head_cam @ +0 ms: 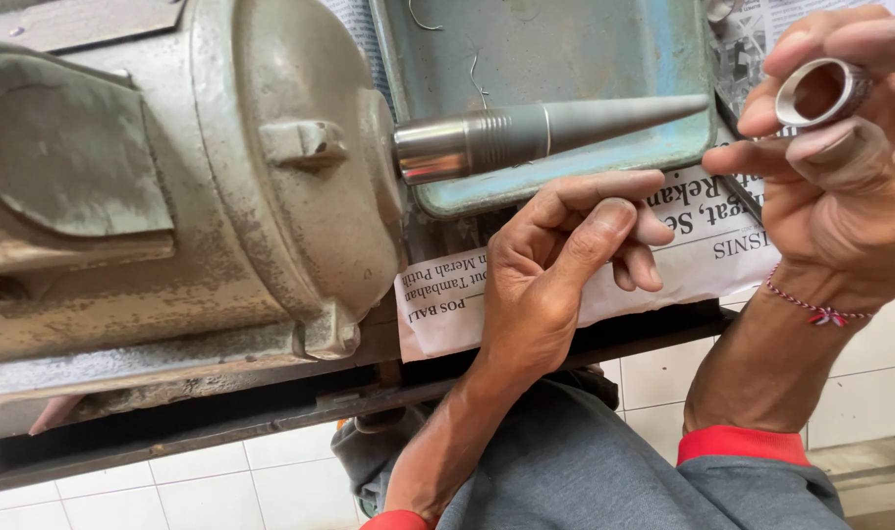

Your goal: Polishing the inner surface of a metal ring using a rotating tapered spindle machine

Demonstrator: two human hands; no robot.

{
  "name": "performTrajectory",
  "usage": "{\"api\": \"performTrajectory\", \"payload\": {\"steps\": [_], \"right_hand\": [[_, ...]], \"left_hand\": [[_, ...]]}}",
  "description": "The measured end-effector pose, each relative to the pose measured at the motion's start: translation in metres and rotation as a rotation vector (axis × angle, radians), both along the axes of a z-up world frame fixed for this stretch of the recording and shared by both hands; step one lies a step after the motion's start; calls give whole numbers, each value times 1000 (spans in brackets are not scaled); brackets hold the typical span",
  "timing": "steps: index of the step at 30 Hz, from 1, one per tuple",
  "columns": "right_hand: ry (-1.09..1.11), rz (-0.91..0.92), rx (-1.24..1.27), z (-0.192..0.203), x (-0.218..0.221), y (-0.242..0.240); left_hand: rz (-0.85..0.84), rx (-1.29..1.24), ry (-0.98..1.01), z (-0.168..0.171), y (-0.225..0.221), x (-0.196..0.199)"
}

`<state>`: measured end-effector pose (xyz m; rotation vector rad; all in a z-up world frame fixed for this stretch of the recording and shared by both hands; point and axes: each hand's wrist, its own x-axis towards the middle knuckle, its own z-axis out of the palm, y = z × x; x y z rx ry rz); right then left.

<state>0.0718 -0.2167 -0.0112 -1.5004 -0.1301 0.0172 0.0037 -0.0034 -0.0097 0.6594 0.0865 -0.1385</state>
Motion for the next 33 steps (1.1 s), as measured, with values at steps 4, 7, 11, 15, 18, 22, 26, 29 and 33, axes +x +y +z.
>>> {"api": "performTrajectory", "payload": {"steps": [4, 7, 11, 15, 18, 22, 26, 29, 33], "right_hand": [[44, -20, 18, 4, 0, 8], [80, -57, -59, 11, 0, 18], [-1, 29, -99, 5, -1, 17], [-99, -17, -311, 14, -5, 42], [-127, 15, -329, 14, -5, 48], [-184, 58, -318, 15, -6, 52], [-255, 125, -358, 18, -8, 53], [-287, 121, -413, 24, -11, 61], [-274, 121, -468, 29, -10, 69]], "left_hand": [[-4, 33, 10, 1, 4, 1], [-4, 18, 18, 1, 6, 0], [-5, 46, 22, 2, 9, -1], [-10, 34, 30, 1, 10, -2], [-12, 32, 28, 0, 12, -3], [-9, 24, 27, 0, 13, -3], [-10, 8, 29, -1, 13, -4], [-10, 3, 29, -1, 13, -4], [-13, 14, 33, -1, 13, -3]]}}
